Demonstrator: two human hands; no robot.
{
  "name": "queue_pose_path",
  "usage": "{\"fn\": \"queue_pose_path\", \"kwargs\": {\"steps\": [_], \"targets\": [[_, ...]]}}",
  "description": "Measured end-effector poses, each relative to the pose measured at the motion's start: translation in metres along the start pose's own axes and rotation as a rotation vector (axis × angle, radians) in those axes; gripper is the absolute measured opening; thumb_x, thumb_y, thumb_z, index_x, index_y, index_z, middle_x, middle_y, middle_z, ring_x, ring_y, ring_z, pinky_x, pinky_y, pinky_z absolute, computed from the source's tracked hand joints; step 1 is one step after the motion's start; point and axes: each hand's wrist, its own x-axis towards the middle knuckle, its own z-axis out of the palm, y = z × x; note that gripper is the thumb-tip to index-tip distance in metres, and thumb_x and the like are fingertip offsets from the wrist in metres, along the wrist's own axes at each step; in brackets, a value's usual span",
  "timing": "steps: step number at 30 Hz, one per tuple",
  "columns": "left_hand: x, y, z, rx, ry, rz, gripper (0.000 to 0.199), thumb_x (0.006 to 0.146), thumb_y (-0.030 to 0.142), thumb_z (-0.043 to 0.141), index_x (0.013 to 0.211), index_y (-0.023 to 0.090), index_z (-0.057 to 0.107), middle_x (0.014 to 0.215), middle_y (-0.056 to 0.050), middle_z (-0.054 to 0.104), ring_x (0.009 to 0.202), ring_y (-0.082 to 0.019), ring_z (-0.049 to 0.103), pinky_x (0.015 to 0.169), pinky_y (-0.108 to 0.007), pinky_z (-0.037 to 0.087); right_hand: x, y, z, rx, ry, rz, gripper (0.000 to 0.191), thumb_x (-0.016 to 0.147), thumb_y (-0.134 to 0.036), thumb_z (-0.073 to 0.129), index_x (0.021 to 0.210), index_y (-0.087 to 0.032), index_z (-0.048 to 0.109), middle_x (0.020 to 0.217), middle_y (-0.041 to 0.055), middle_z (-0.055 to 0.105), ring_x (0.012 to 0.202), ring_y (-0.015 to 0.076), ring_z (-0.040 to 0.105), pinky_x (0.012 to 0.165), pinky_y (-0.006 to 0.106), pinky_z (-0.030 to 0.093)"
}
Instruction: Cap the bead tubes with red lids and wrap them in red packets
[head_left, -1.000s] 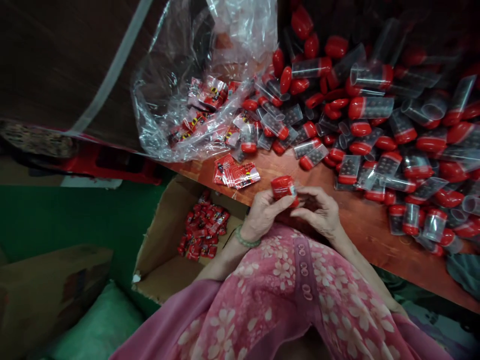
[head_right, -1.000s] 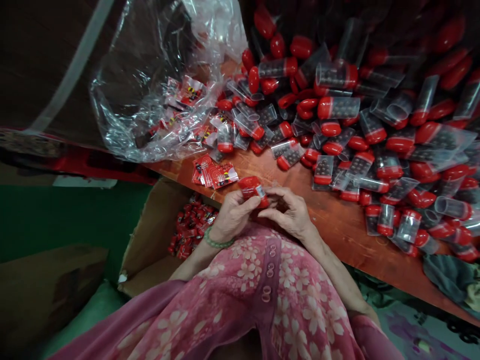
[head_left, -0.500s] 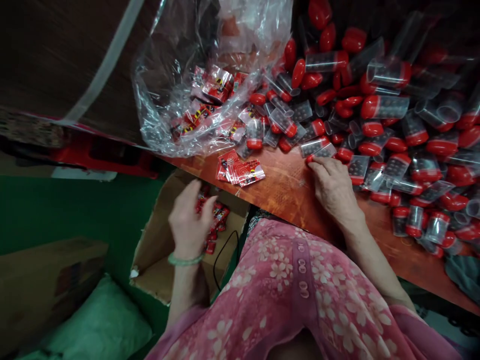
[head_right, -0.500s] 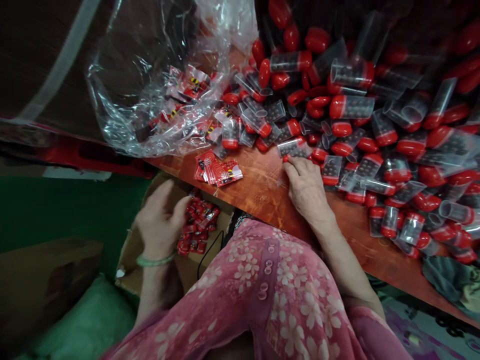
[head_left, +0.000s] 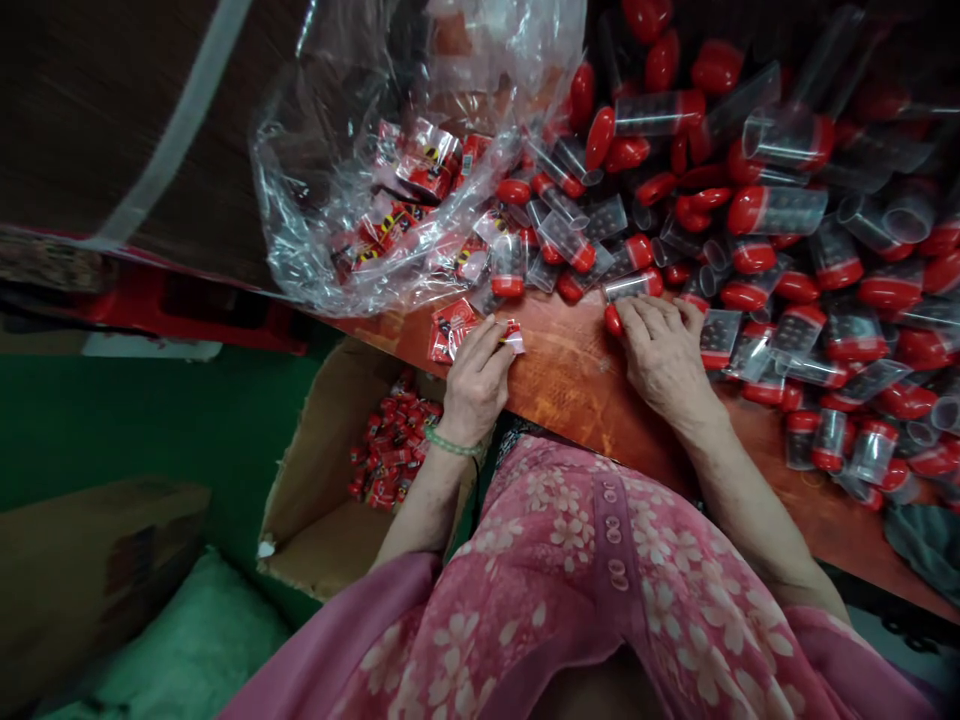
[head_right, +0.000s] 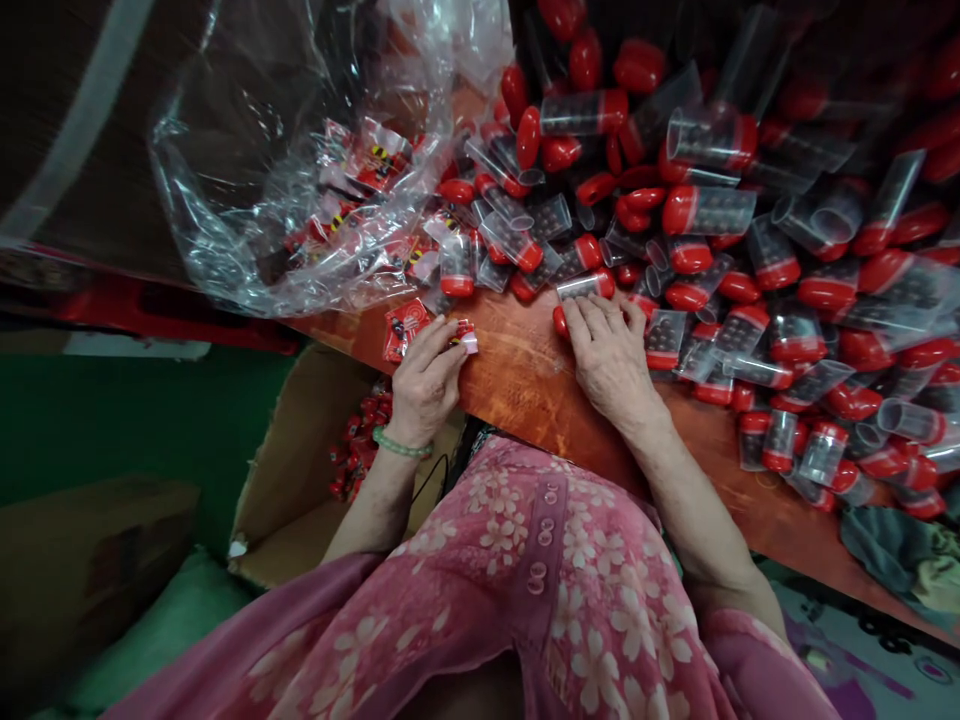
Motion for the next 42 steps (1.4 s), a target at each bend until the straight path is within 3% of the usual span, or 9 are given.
{"fn": "queue_pose_path", "kwargs": {"steps": [4, 8, 15, 23, 26, 31, 33, 37, 42], "targets": [[0.007, 0.002, -0.001, -0.001, 0.093, -0.010, 0.017, 0.097, 0.030, 0.065, 0.090, 0.020, 0.076, 0.106, -0.009, 0.078, 0.105, -0.021, 0.072, 0.094, -0.042, 0.059, -0.011, -0.015, -0.001, 0.071, 0.020, -0.014, 0.036, 0.105, -0.018, 0.041, 0.138, -0.012, 0.055, 0.121, 0.0181, 0.074, 0.109, 0.0306, 0.067, 0.099, 0.051, 0.046], [0.008, -0.003, -0.001, 0.027, 0.029, -0.082, 0.023, 0.096, 0.040, 0.068, 0.089, 0.022, 0.080, 0.085, -0.005, 0.073, 0.080, -0.017, 0.064, 0.077, -0.033, 0.054, -0.022, -0.026, 0.000, 0.246, 0.027, 0.002, 0.035, 0.107, -0.025, 0.038, 0.133, -0.011, 0.055, 0.104, 0.0173, 0.075, 0.094, 0.0291, 0.068, 0.088, 0.046, 0.051], [0.019, 0.002, -0.017, -0.028, -0.166, -0.130, 0.035, 0.102, 0.045, 0.056, 0.103, 0.021, 0.081, 0.093, -0.006, 0.073, 0.084, -0.017, 0.064, 0.079, -0.031, 0.052, -0.032, -0.030, 0.005, 0.413, 0.029, 0.040, 0.036, 0.109, -0.032, 0.036, 0.132, -0.014, 0.057, 0.105, 0.0160, 0.075, 0.094, 0.0280, 0.070, 0.088, 0.044, 0.054], [0.040, -0.004, -0.031, -0.165, -0.296, -0.216, 0.032, 0.097, 0.035, 0.059, 0.076, 0.018, 0.077, 0.073, -0.005, 0.070, 0.068, -0.015, 0.063, 0.066, -0.029, 0.047, -0.037, -0.029, 0.009, 0.556, 0.077, 0.094, 0.037, 0.108, -0.037, 0.039, 0.129, -0.018, 0.062, 0.112, 0.0156, 0.077, 0.099, 0.0269, 0.074, 0.090, 0.044, 0.059], [0.042, -0.004, -0.031, -0.179, -0.267, -0.248, 0.020, 0.090, 0.029, 0.068, 0.076, 0.020, 0.078, 0.075, -0.004, 0.074, 0.070, -0.017, 0.065, 0.068, -0.030, 0.048, -0.039, -0.029, 0.009, 0.722, 0.092, 0.193, 0.037, 0.107, -0.042, 0.042, 0.128, -0.021, 0.064, 0.120, 0.0139, 0.077, 0.105, 0.0255, 0.075, 0.093, 0.042, 0.061], [0.045, 0.011, -0.037, -0.346, -0.137, -0.313, 0.008, 0.081, 0.026, 0.082, 0.075, 0.023, 0.079, 0.074, -0.002, 0.077, 0.068, -0.015, 0.068, 0.068, -0.029, 0.052, -0.038, -0.030, 0.002, 1.124, 0.055, 0.393, 0.037, 0.104, -0.050, 0.052, 0.127, -0.023, 0.065, 0.106, 0.0052, 0.077, 0.075, 0.0158, 0.075, 0.072, 0.032, 0.064], [0.048, 0.020, -0.040, -0.419, -0.118, -0.291, 0.009, 0.080, 0.028, 0.085, 0.076, 0.022, 0.080, 0.074, -0.001, 0.078, 0.068, -0.014, 0.068, 0.067, -0.027, 0.052, -0.036, -0.030, -0.005, 1.246, 0.043, 0.422, 0.037, 0.101, -0.052, 0.058, 0.122, -0.023, 0.066, 0.100, 0.0024, 0.077, 0.071, 0.0145, 0.075, 0.068, 0.029, 0.063], [0.053, 0.037, -0.044, -0.544, -0.178, -0.228, 0.014, 0.080, 0.033, 0.087, 0.079, 0.021, 0.081, 0.077, -0.002, 0.079, 0.069, -0.013, 0.070, 0.068, -0.025, 0.054, -0.029, -0.033, -0.024, 1.233, 0.053, 0.405, 0.034, 0.096, -0.053, 0.067, 0.114, -0.024, 0.070, 0.095, 0.0017, 0.077, 0.076, 0.0172, 0.075, 0.074, 0.032, 0.064], [0.052, 0.053, -0.040, -0.624, -0.276, -0.196, 0.018, 0.081, 0.038, 0.086, 0.082, 0.021, 0.081, 0.080, -0.002, 0.079, 0.072, -0.012, 0.071, 0.071, -0.024, 0.057, -0.019, -0.033, -0.046, 1.065, 0.007, 0.207, 0.029, 0.098, -0.047, 0.064, 0.113, -0.026, 0.076, 0.102, 0.0052, 0.080, 0.088, 0.0216, 0.075, 0.083, 0.038, 0.063]]}}
